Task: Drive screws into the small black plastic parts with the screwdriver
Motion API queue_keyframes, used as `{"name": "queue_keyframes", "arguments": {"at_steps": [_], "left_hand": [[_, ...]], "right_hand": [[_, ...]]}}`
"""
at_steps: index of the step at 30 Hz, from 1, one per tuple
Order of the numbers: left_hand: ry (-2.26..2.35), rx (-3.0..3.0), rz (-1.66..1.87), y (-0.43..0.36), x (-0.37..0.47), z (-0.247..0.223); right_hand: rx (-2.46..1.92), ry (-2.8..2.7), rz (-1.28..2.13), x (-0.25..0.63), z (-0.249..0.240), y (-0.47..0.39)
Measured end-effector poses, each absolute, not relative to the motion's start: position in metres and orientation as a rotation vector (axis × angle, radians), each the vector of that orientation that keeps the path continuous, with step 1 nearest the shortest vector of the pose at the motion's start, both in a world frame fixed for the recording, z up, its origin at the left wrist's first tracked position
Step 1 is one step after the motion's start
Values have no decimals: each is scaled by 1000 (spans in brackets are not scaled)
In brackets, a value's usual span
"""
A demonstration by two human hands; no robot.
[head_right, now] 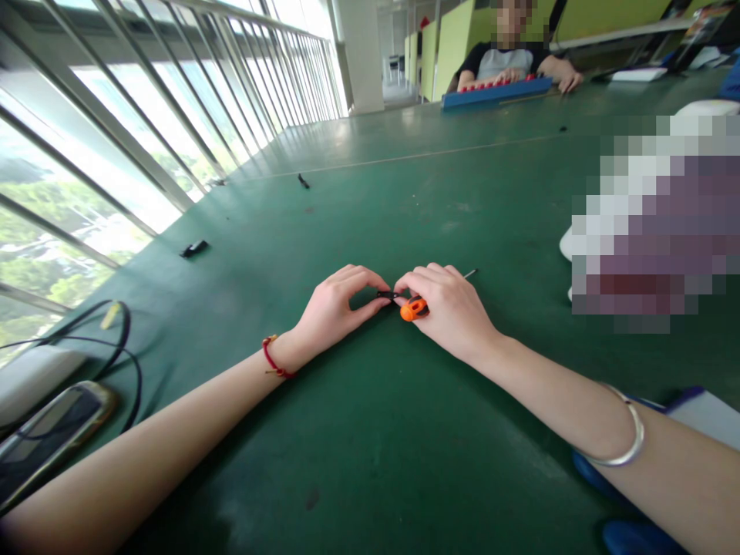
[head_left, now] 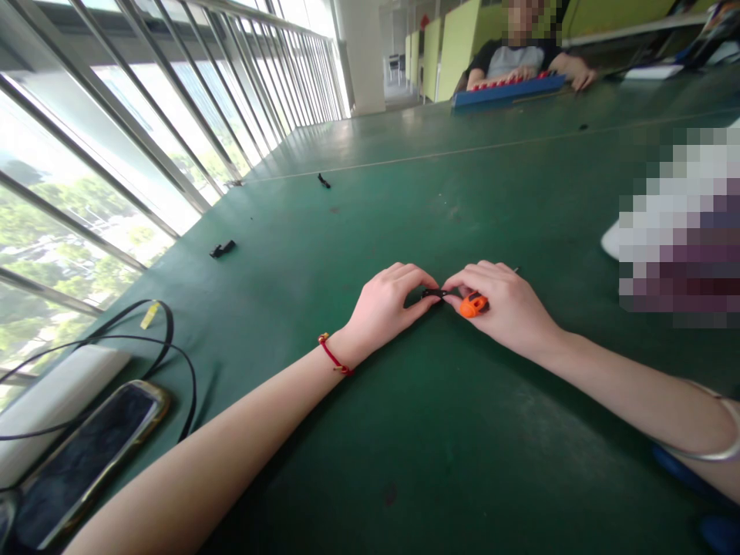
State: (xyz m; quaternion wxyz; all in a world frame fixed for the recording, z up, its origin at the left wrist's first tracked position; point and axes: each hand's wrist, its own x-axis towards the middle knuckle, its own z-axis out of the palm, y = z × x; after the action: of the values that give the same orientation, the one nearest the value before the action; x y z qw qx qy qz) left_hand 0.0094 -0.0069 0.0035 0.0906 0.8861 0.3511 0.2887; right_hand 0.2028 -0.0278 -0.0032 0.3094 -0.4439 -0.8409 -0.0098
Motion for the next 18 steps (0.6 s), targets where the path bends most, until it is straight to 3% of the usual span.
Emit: {"name": "queue_keyframes", "arguments": {"at_steps": [11, 18], "left_hand": [[1072, 2589, 967, -9, 6, 4], [1044, 2655, 753, -14, 8, 0]], "right_hand": [[-988, -2080, -55, 208, 5, -33], [-877, -1901, -60, 214, 13, -40]]}}
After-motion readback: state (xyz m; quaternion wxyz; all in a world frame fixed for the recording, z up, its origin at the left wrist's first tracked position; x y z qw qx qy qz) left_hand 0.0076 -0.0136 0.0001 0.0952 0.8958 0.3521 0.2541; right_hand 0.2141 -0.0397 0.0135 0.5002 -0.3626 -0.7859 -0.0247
